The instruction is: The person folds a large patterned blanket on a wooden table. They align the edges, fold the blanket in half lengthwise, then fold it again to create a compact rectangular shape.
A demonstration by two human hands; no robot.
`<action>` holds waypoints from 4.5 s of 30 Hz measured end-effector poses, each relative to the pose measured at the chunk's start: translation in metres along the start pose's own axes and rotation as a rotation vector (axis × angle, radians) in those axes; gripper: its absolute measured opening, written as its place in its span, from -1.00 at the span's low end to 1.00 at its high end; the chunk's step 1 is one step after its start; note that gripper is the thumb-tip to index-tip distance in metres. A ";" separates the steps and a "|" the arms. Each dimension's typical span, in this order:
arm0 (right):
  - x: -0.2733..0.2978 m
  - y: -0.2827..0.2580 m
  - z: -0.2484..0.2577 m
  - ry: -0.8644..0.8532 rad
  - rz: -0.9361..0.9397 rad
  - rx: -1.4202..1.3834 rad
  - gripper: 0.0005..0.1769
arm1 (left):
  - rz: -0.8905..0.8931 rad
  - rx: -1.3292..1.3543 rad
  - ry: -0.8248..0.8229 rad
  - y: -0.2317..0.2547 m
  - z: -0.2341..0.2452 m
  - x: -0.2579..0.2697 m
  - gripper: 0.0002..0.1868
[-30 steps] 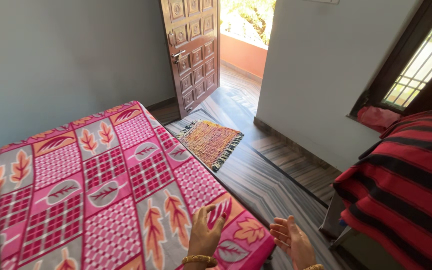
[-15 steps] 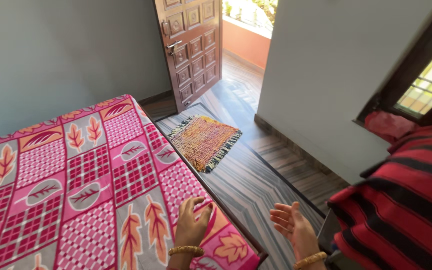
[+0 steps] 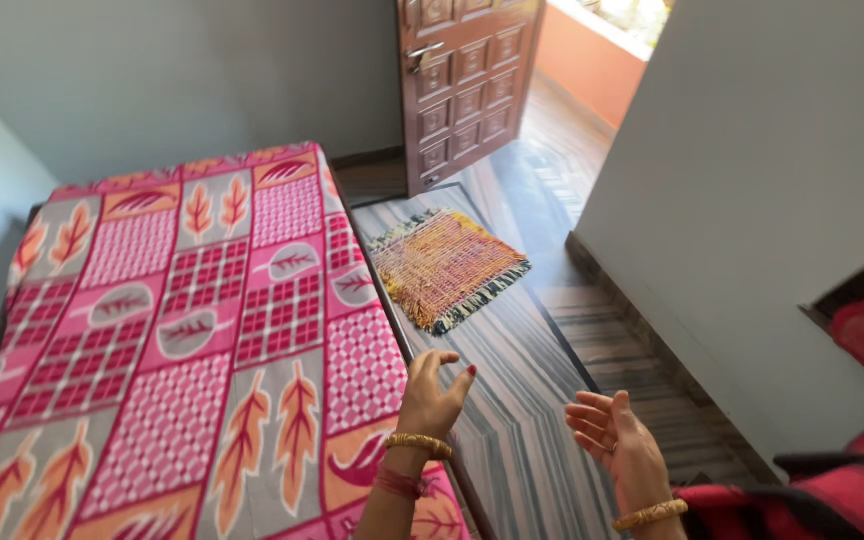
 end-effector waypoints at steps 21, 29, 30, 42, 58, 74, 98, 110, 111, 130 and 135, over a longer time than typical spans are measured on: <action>-0.260 -0.012 -0.124 -0.519 -0.072 0.076 -0.30 | 0.257 -0.046 0.389 -0.036 -0.005 -0.124 -0.53; -0.434 -0.013 -0.258 -0.648 -0.089 0.108 -0.39 | 0.315 -0.038 0.468 -0.043 0.017 -0.292 -0.56; -0.451 -0.019 -0.277 -0.665 -0.079 0.090 -0.41 | 0.294 -0.033 0.483 -0.037 0.027 -0.314 -0.56; -0.656 -0.006 -0.477 -0.836 -0.091 0.154 -0.51 | 0.253 -0.034 0.604 -0.049 0.073 -0.542 -0.64; -0.983 0.110 -0.803 -1.017 -0.286 0.229 -0.49 | 0.468 -0.213 0.690 -0.151 0.127 -0.894 -0.62; -1.236 0.467 -1.062 -0.983 -0.399 0.582 -0.54 | 0.914 -0.161 0.535 -0.446 0.142 -1.207 -0.41; -1.262 0.456 -1.242 -1.342 0.817 1.222 -0.17 | 1.417 -0.225 0.235 -0.583 0.153 -1.319 -0.08; -1.145 0.544 -1.404 -1.814 0.624 0.861 -0.03 | 1.671 -0.287 0.337 -0.645 0.224 -1.331 0.49; -1.143 0.551 -1.407 -1.829 0.462 0.785 -0.10 | 1.680 -0.290 0.326 -0.646 0.225 -1.330 0.49; -0.981 0.535 -1.529 -1.969 1.259 0.735 0.32 | 1.639 -0.134 0.277 -0.643 0.228 -1.328 0.34; -0.982 0.555 -1.558 -1.804 0.956 1.103 0.31 | 1.612 -0.119 0.392 -0.652 0.224 -1.329 0.27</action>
Point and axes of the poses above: each hand's wrist, its own x-axis away from the middle knuckle, its own z-axis out of the back of the hand, y = z × x, the point moved 8 cm from there along -x, towards the middle knuckle, and after that the axes turned 11 degrees about z, right-handed, at the moved point
